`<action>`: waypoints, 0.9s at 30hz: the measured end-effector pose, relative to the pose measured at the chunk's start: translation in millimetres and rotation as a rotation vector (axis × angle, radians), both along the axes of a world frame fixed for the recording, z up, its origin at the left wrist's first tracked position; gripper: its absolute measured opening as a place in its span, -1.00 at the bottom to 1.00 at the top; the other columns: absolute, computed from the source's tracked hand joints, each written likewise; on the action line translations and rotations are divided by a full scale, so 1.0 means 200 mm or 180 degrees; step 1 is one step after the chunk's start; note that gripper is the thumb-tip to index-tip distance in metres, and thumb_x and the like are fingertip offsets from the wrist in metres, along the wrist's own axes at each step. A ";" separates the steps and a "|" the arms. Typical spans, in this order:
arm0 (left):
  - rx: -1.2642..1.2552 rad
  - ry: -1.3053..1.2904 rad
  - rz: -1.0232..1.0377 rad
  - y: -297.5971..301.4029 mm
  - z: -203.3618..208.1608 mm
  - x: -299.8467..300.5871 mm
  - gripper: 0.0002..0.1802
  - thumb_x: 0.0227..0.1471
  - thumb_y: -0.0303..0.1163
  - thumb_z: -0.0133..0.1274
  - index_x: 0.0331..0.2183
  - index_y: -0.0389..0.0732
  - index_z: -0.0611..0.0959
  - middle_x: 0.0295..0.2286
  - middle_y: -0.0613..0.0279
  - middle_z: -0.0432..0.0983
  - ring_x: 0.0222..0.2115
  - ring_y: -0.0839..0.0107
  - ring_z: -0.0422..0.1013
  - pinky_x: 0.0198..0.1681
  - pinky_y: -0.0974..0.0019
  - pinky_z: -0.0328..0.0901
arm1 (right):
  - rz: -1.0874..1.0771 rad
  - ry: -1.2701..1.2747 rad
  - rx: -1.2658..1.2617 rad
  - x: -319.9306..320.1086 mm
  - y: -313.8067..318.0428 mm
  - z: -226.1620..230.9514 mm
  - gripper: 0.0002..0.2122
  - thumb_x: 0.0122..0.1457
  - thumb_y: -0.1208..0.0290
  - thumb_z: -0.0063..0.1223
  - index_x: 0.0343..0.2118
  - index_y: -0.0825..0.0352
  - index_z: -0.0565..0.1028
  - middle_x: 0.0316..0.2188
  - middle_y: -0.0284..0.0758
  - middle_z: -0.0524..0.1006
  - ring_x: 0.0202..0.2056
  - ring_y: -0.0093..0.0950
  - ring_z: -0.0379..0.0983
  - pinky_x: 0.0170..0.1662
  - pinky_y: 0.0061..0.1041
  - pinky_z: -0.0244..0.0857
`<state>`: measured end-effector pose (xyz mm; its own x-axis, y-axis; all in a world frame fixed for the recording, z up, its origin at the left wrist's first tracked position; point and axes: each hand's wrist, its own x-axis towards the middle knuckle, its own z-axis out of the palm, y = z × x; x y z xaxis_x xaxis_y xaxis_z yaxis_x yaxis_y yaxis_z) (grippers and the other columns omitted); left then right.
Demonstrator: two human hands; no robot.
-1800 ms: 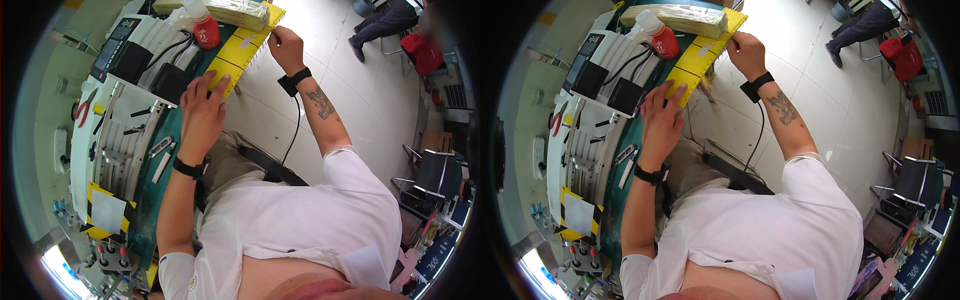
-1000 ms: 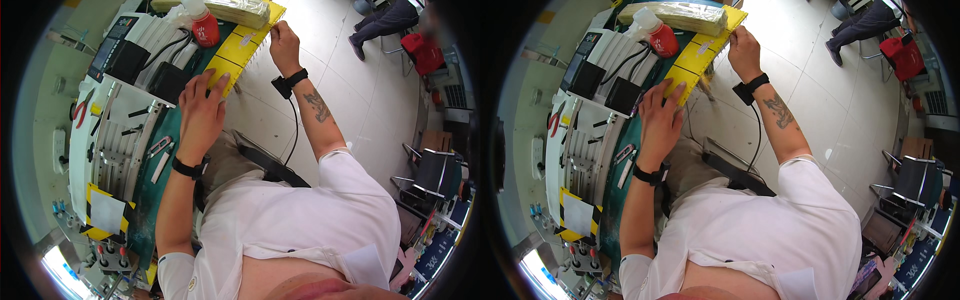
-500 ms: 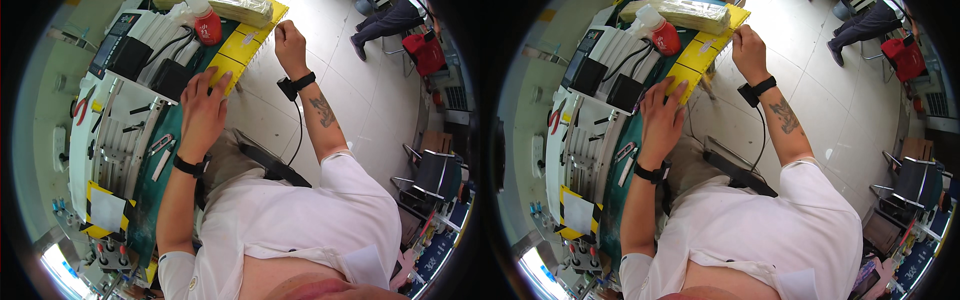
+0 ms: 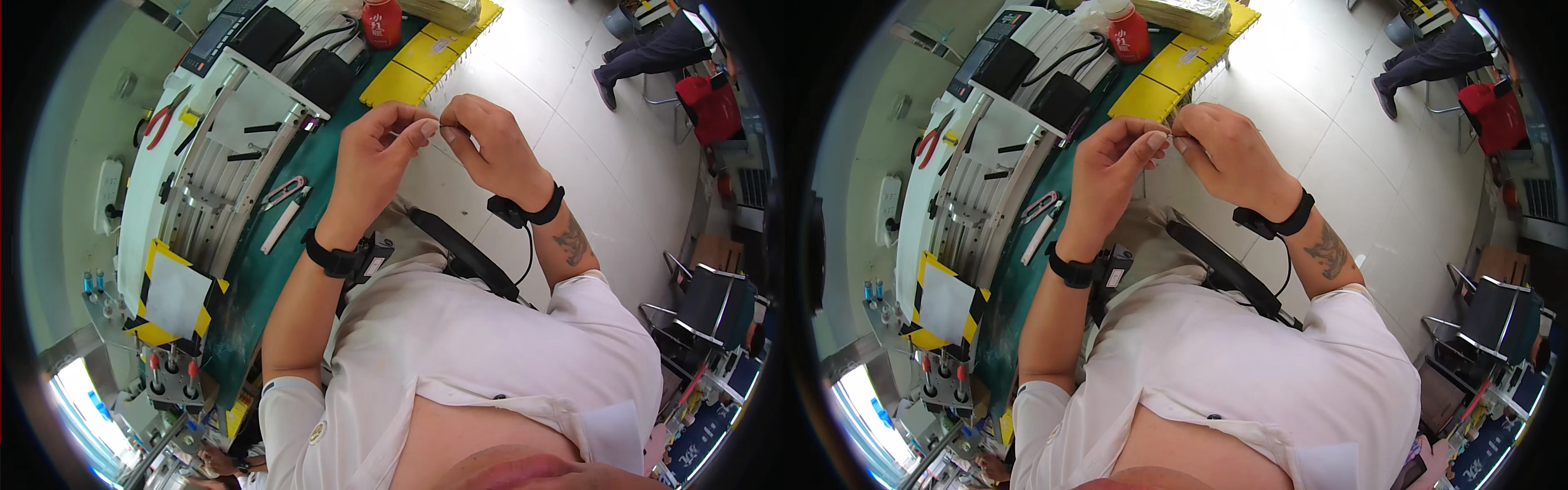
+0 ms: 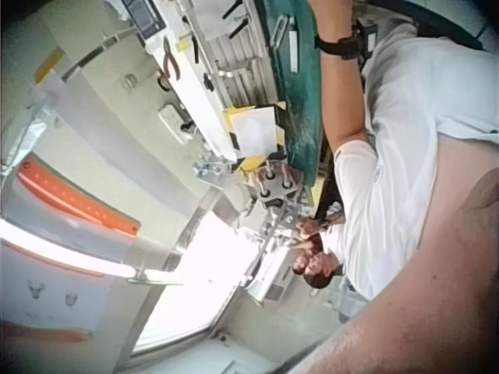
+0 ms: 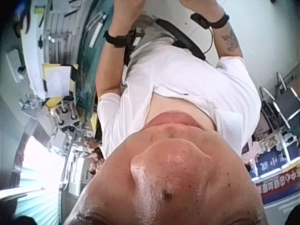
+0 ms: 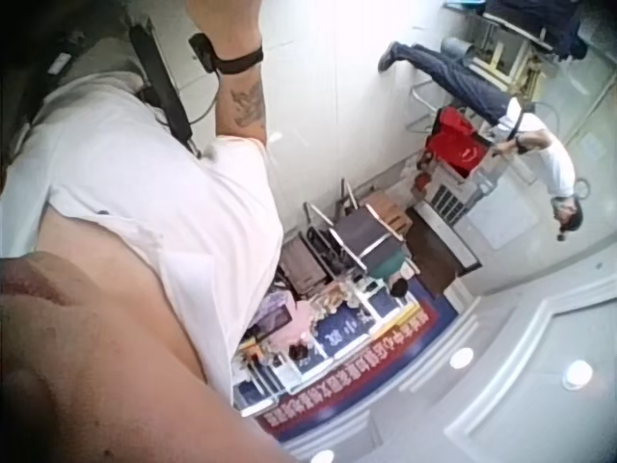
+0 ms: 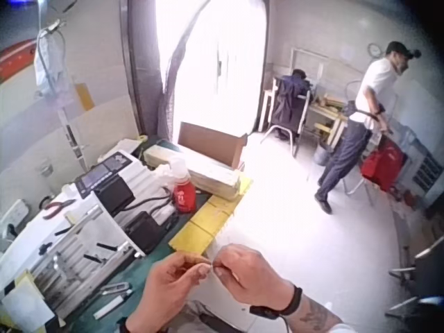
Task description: Assembling and testing small mechanical components using a jig, glue, and marking tools.
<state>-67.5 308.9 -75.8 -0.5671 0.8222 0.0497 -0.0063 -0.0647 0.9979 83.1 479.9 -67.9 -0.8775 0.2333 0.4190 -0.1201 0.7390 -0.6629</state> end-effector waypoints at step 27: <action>-0.0129 -0.0029 -0.0185 -0.04 -0.02 0.04 -0.81 0.48 -0.37 0.29 -0.07 -0.32 0.72 -0.25 0.34 0.66 -0.31 0.61 0.57 -0.27 0.43 0.54 | -0.0114 -0.0118 -0.0358 0.02 -0.12 0.02 -0.93 0.46 0.55 0.17 -0.14 0.42 0.53 -0.35 -0.07 0.64 -0.33 -0.07 0.62 -0.20 -0.23 0.49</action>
